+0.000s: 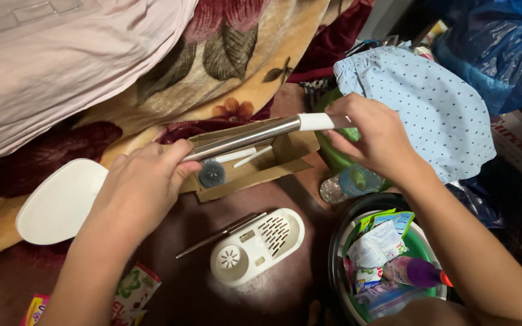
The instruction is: The person removes a brush head and metal poles from a cardboard box, assembles the poles together by hand, and then uses a pair of scissors to cut and flatten several cardboard boxes on a bed.
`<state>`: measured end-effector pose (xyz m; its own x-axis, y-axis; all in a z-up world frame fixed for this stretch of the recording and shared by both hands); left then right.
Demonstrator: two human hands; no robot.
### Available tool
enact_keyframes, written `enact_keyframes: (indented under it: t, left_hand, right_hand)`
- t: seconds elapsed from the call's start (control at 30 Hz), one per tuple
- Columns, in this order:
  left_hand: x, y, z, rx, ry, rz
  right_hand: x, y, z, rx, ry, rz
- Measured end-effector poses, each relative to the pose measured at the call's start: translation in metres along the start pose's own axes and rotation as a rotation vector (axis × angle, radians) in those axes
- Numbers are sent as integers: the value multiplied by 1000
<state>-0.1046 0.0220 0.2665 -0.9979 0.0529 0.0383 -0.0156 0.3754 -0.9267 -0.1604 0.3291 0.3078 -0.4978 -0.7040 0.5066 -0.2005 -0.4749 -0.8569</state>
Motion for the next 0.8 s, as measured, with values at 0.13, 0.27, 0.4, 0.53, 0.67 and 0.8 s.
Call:
enact_keyframes:
  t: [0.13, 0.27, 0.4, 0.53, 0.67, 0.8]
  left_hand:
    - [0, 0, -1, 75, 35, -35]
    - [-1, 6, -7, 101, 108, -74]
    - [-4, 9, -7, 90, 166, -114]
    - [-7, 8, -3, 77, 185, -145]
    - [-5, 16, 9, 106, 125, -33]
    - [-1, 24, 37, -1, -59, 175]
  right_hand:
    - [5, -8, 9, -100, -91, 44]
    - [10, -3, 23, -59, -150, 73]
    - [13, 0, 31, -50, -159, 78]
    - [12, 2, 39, -13, -166, 56]
    - [15, 8, 49, -34, -169, 21]
    - [22, 11, 65, -229, -169, 115]
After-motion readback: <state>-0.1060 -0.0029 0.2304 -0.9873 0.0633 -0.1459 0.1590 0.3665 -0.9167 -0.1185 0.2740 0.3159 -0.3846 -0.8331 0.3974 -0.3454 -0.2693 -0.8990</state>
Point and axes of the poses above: each hand's wrist, its own x-axis towards the middle knuckle, its own y-axis out of the palm, z = x × y, the point moved 6 cm from there along x, towards the middle knuckle, and after that the axes turned 7 degrees about -y, right-handed, at the moved point
